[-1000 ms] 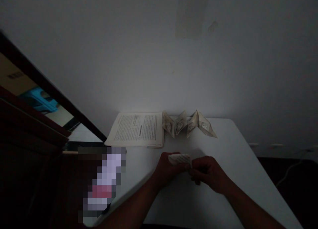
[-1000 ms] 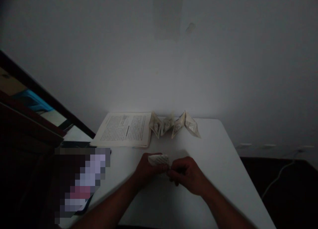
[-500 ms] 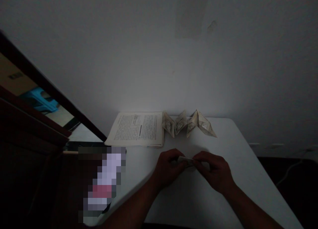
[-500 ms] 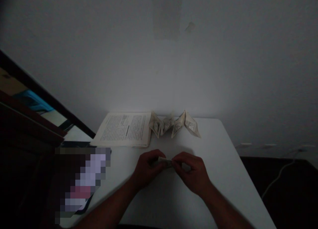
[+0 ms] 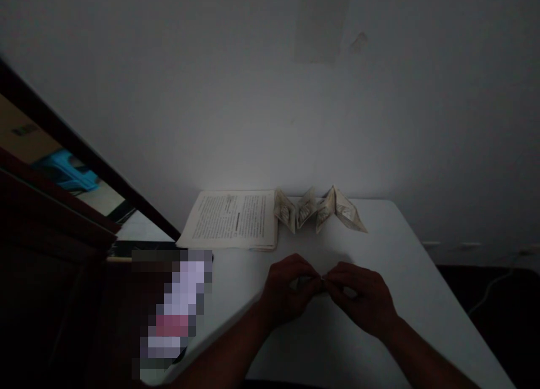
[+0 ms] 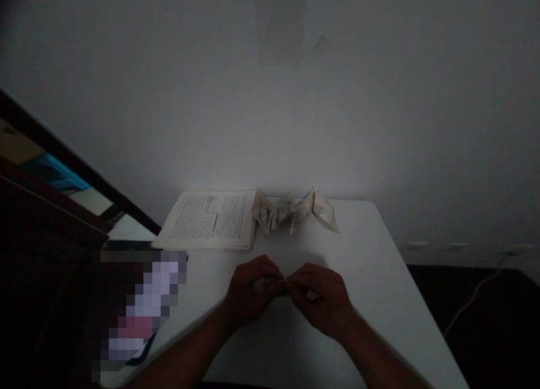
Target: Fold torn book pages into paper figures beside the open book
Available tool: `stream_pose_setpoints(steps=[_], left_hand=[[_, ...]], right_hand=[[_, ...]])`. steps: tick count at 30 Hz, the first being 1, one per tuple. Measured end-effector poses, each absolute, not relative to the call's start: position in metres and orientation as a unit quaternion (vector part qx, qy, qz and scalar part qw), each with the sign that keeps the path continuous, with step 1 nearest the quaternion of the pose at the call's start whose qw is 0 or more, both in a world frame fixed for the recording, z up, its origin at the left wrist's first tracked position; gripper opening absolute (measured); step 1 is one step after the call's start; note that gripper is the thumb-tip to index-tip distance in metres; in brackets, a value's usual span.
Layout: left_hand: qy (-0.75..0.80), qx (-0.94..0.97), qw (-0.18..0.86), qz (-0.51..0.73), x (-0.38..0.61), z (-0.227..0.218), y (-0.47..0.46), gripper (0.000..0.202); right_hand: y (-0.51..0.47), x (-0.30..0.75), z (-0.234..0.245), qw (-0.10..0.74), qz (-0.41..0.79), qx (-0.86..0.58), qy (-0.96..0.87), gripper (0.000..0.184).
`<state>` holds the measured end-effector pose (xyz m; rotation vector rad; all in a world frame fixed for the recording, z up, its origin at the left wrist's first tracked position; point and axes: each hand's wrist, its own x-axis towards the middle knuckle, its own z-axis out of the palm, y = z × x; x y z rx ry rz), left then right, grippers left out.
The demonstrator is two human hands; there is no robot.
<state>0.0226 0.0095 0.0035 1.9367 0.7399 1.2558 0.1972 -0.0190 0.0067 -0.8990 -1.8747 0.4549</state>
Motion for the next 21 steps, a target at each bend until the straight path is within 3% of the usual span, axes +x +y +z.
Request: stream_pose_setpoints(steps=[8,21], left_hand=[[0.361,0.704,0.405,0.457,0.0203,-0.0022,0.0136,0.018],[0.342,0.708,0.41,0.462,0.0204,-0.0005,0.0153,0.024]], right_hand=[[-0.0157,0.2014,0.0072,0.464,0.257,-0.401,-0.747,0.011],[-0.013,0.2031,0.0016,0.435,0.286,-0.456,-0.722,0.017]])
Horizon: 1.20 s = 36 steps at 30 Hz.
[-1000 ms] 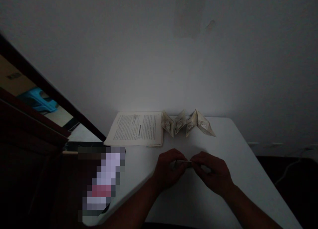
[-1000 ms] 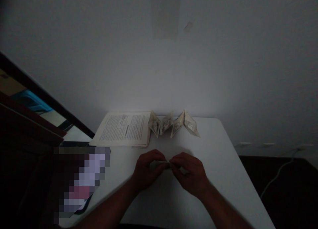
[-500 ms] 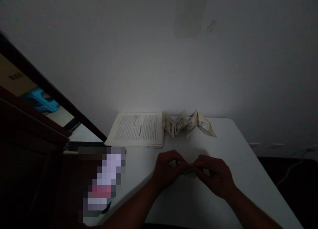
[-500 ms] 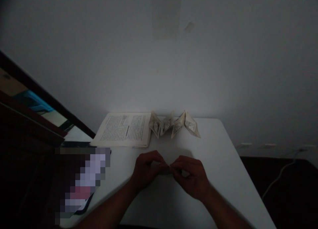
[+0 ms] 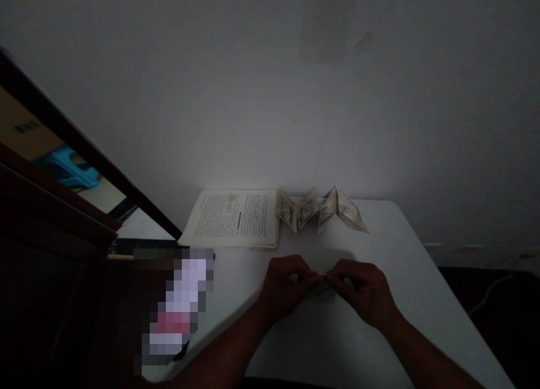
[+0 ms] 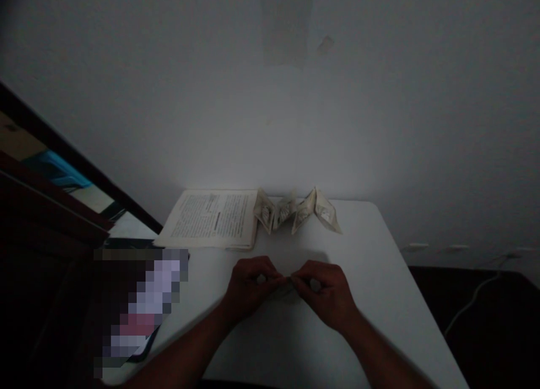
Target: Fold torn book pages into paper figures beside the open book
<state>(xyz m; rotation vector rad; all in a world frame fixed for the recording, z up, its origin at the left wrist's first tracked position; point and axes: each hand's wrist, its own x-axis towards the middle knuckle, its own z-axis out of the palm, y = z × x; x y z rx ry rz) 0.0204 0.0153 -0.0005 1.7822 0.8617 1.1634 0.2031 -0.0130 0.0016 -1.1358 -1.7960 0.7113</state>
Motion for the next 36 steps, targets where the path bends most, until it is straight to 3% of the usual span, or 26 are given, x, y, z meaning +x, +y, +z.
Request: stream_pose_setpoints(steps=[8,14,20,27,36], left_hand=[[0.407,0.684,0.455,0.399,0.019,0.004,0.015,0.021],[0.383,0.709,0.431,0.406,0.018,0.004,0.012,0.023],[0.435,0.702,0.448,0.341,0.018,0.0,0.017,0.04],[0.354,0.81,0.379,0.273,0.014,-0.002,0.015,0.043],[0.33,0.795,0.443,0.251,0.014,0.005,0.012,0.041]], right_hand=[[-0.013,0.205,0.004,0.452,0.299,-0.471,-0.696,0.024],[-0.01,0.206,-0.001,0.436,0.345,-0.488,-0.673,0.026],[-0.011,0.209,-0.005,0.44,0.385,-0.498,-0.64,0.025],[-0.01,0.212,-0.007,0.451,0.43,-0.511,-0.592,0.025],[-0.006,0.21,-0.009,0.457,0.477,-0.491,-0.568,0.027]])
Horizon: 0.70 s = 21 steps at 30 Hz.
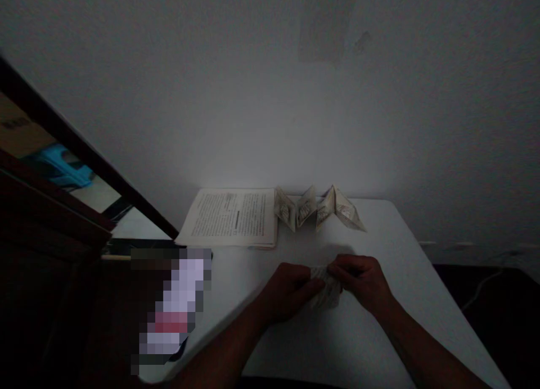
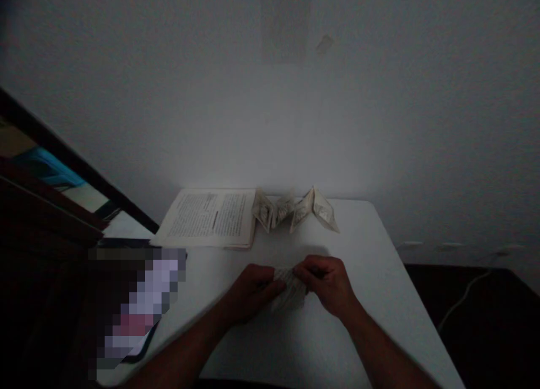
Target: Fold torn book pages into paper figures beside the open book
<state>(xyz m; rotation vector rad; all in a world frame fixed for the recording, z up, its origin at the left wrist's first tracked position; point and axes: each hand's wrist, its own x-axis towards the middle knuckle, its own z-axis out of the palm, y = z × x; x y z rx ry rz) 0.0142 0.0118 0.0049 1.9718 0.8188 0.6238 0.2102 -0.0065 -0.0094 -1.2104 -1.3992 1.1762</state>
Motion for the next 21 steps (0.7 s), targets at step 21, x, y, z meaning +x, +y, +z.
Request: stream_pose_setpoints(steps=[21], left_hand=[[0.396,0.802,0.354,0.273,0.014,-0.005,0.016,0.035]], right_hand=[[-0.01,0.217,-0.009,0.506,0.427,-0.51,-0.549,0.02]])
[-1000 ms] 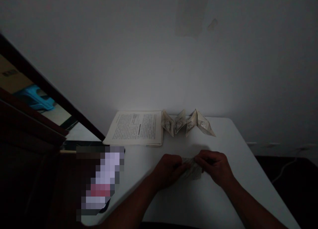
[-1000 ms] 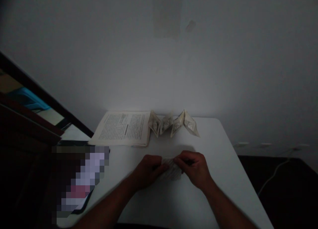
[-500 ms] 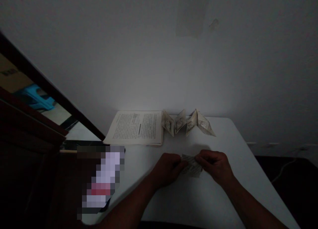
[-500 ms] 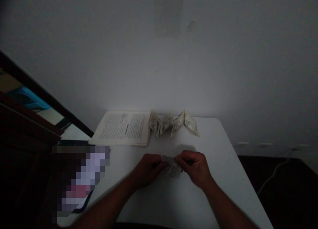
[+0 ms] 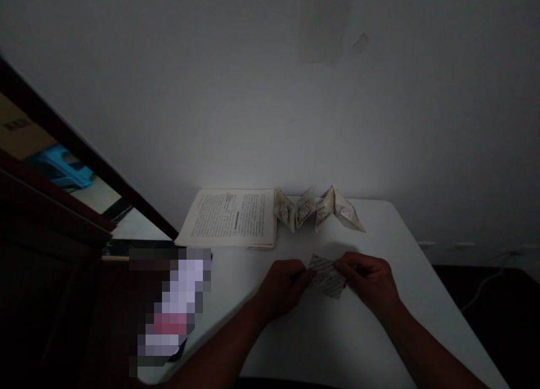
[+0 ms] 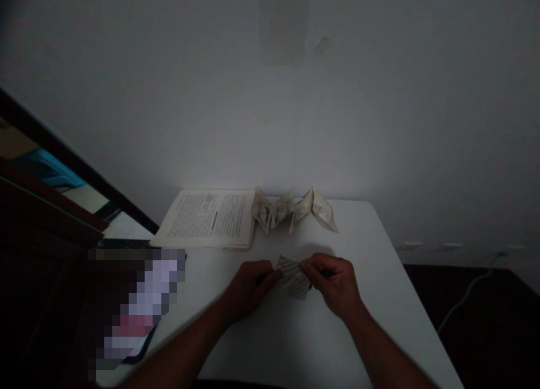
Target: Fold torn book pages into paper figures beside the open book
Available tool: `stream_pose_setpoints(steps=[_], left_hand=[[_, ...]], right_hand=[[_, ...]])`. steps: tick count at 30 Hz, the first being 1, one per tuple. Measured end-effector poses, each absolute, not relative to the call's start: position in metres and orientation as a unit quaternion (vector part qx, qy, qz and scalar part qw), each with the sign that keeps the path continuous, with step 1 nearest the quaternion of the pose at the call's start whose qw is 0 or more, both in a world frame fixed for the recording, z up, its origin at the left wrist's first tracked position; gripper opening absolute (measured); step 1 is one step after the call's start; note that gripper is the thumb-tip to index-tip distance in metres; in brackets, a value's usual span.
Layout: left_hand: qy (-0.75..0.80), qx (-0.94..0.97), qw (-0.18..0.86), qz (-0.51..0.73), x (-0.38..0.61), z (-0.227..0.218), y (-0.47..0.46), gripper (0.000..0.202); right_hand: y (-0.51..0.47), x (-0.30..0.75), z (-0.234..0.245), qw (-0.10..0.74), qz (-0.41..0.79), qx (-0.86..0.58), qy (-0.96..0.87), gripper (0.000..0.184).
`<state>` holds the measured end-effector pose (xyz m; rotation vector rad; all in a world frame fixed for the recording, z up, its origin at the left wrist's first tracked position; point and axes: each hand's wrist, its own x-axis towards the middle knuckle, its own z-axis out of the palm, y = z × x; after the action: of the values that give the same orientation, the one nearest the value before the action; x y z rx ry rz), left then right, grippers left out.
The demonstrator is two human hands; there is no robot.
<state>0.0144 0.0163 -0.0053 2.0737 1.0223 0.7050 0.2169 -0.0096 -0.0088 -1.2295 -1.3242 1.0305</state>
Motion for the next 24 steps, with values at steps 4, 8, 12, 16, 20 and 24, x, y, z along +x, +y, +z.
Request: stream_pose_setpoints(steps=[4,8,12,16,20,24], left_hand=[[0.363,0.81,0.376,0.267,0.013,-0.004,0.015,0.033],[0.362,0.808,0.376,0.274,0.012,-0.005,0.015,0.035],[0.368,0.787,0.393,0.301,0.014,-0.006,0.015,0.037],[0.37,0.78,0.408,0.297,0.018,-0.006,0.015,0.04],[0.375,0.798,0.374,0.288,0.021,-0.007,0.015,0.04],[0.382,0.812,0.342,0.279,0.023,-0.009,0.016,0.039]], right_hand=[[-0.009,0.218,-0.008,0.511,0.431,-0.512,-0.539,0.022],[-0.009,0.219,-0.011,0.503,0.436,-0.513,-0.542,0.022],[-0.008,0.216,-0.013,0.485,0.463,-0.495,-0.552,0.023],[-0.009,0.207,-0.01,0.457,0.489,-0.488,-0.56,0.026],[-0.012,0.202,-0.005,0.451,0.466,-0.49,-0.583,0.024],[-0.013,0.204,-0.004,0.45,0.427,-0.491,-0.612,0.022]])
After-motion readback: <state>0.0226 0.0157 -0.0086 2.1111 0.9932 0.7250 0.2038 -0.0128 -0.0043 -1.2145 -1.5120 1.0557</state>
